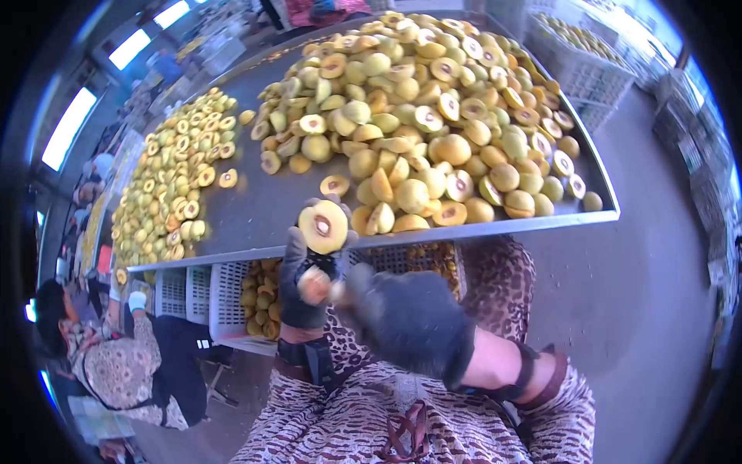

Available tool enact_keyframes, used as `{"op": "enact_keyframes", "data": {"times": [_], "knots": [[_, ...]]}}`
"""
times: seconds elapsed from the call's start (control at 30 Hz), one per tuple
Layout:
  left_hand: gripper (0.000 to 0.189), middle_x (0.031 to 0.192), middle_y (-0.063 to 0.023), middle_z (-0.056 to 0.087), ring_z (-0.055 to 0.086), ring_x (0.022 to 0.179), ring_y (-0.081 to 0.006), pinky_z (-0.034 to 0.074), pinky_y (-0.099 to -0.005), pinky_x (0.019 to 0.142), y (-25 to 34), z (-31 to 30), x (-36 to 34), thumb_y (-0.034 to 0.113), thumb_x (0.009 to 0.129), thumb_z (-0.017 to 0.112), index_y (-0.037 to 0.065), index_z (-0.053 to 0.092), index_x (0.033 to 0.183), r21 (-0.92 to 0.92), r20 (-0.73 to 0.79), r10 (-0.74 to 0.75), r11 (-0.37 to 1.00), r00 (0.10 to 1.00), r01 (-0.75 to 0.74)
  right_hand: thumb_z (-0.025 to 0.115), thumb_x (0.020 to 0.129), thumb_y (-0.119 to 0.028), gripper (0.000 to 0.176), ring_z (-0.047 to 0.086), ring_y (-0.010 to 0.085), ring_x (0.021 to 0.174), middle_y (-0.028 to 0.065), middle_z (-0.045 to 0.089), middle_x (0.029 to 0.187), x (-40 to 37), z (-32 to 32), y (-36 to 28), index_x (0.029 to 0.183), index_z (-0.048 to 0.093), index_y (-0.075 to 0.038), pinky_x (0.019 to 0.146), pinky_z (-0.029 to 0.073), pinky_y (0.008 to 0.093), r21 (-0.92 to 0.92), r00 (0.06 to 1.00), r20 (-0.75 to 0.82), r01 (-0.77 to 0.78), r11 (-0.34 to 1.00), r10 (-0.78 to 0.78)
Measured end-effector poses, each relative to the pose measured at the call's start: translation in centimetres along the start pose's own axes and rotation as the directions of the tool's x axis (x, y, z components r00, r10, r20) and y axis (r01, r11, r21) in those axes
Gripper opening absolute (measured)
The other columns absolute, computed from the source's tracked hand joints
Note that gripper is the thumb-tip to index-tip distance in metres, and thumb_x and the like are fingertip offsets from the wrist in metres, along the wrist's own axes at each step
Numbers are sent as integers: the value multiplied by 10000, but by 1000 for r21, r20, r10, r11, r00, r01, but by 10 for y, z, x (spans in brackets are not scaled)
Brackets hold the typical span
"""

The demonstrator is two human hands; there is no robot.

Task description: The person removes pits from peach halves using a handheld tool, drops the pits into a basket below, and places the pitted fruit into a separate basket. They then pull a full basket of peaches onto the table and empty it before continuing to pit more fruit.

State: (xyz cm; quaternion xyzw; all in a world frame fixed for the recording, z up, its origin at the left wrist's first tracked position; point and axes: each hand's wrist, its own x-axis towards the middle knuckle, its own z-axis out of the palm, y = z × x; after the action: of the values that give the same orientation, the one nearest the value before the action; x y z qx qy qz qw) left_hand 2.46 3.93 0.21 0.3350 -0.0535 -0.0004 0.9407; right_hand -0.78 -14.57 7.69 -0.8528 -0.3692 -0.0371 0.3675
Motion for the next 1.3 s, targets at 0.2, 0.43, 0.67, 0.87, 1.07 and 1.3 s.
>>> {"op": "enact_keyframes", "data": {"times": [0.2,0.43,0.67,0.87,1.07,1.3], "knots": [[507,1453,-165,429,434,1340,-299,414,-451,1098,-4,19,-9,353,1018,503,46,431,1415,-83,54,-1,997,999,6,612,944,-243,257,654,385,646,181,638,682,1,49,28,994,509,-13,549,490,457,162,952,-123,-258,952,279],[449,1362,-177,536,508,1277,-259,402,-400,1099,1,8,-9,297,1034,484,-9,483,1362,74,-45,116,991,992,-112,606,950,-189,216,632,446,713,241,615,717,-8,66,47,897,561,15,578,468,444,529,896,48,-397,750,441],[460,1356,-187,534,526,1248,-249,413,-389,1083,3,10,-9,302,1038,474,-16,478,1370,107,-110,75,992,991,-63,604,943,-193,205,636,453,746,253,616,747,13,69,39,947,548,4,601,469,483,531,923,-193,-186,827,332],[482,1347,-190,537,535,1233,-268,421,-408,1078,-1,17,-5,321,1037,474,-24,473,1374,104,-115,93,991,989,-81,607,949,-234,244,607,452,698,239,601,720,28,85,47,920,508,-12,574,443,507,407,920,-219,-217,887,326],[471,1303,-192,566,558,1199,-264,436,-400,1060,-12,13,0,328,1048,437,-42,506,1331,159,-196,166,978,966,-136,593,957,-235,241,610,449,690,242,608,723,29,100,50,956,489,-17,573,447,514,376,912,-219,-250,893,347],[410,1157,-163,636,609,1091,-239,481,-370,1000,-13,12,3,313,1056,422,-41,581,1185,207,-224,182,969,958,-136,613,947,-246,265,629,441,687,227,637,761,23,109,57,1047,509,-24,574,486,496,278,918,-270,-215,936,291]]}}
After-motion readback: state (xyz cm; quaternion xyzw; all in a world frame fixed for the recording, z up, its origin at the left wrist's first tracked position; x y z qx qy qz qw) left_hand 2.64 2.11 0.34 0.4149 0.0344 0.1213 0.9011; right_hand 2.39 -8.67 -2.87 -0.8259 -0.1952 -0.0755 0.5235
